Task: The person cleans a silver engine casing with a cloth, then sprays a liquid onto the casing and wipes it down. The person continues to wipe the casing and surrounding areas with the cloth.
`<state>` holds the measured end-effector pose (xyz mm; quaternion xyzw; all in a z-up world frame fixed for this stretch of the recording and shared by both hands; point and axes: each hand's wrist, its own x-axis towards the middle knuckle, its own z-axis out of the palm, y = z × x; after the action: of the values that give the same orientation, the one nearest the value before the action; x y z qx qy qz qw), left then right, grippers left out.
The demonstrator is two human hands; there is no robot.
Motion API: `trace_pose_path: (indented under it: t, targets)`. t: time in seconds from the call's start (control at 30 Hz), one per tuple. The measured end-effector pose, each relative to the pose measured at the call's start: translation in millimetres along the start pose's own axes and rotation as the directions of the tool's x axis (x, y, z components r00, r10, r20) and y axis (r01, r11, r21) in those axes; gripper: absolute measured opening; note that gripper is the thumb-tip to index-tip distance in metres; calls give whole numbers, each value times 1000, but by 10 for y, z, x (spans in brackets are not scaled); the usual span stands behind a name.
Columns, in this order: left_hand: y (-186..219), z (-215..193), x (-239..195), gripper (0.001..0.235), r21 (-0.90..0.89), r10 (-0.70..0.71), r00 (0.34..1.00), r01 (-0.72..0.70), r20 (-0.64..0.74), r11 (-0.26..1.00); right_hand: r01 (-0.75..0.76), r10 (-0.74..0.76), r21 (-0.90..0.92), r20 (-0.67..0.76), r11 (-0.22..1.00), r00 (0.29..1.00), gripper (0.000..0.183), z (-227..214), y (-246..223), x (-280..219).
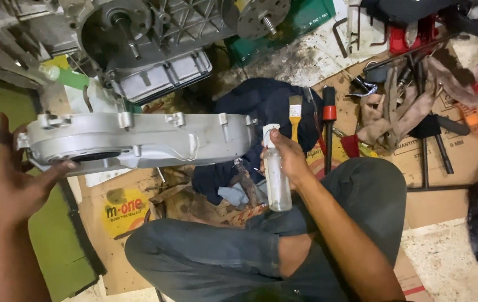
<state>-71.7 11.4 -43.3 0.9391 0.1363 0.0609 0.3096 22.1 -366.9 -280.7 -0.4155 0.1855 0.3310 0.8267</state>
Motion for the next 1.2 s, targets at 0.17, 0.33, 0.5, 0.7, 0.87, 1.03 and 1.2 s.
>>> trace_pose_path:
  t: [0.17, 0.33, 0.5, 0.7, 0.87, 1.03, 1.2]
  targets:
    - [-117, 34, -11, 101, -38, 50, 999, -50, -14, 998, -68, 65, -38, -66, 997, 996, 49, 42, -24, -37]
    - [-21, 59, 18, 97, -71, -2, 998, -2, -59, 997, -147, 147, 0, 11, 989, 989, 47, -21, 30, -61]
    - [-21, 70, 81, 95, -52, 8, 998, -11, -70, 999, 114, -80, -185, 178, 976, 981, 38, -20, 26, -204]
    - [265, 33, 77, 97, 61, -37, 999, 38, -22, 997, 204, -143, -399, 177, 894, 974, 35, -95, 60, -159]
    - [108, 59, 98, 95, 1, 8, 999, -8, -43, 1000, 67, -48, -207, 93, 976, 994, 37, -44, -16, -144]
    - [346, 44, 89, 96, 66, 18, 1000, -17, -18, 998, 73, -72, -281, 14, 957, 997, 37, -16, -79, -168]
    - [500, 76, 78, 98, 50, 58, 998, -56, -31, 997, 254, -184, -685, 175, 683, 967, 72, 35, -267, -301]
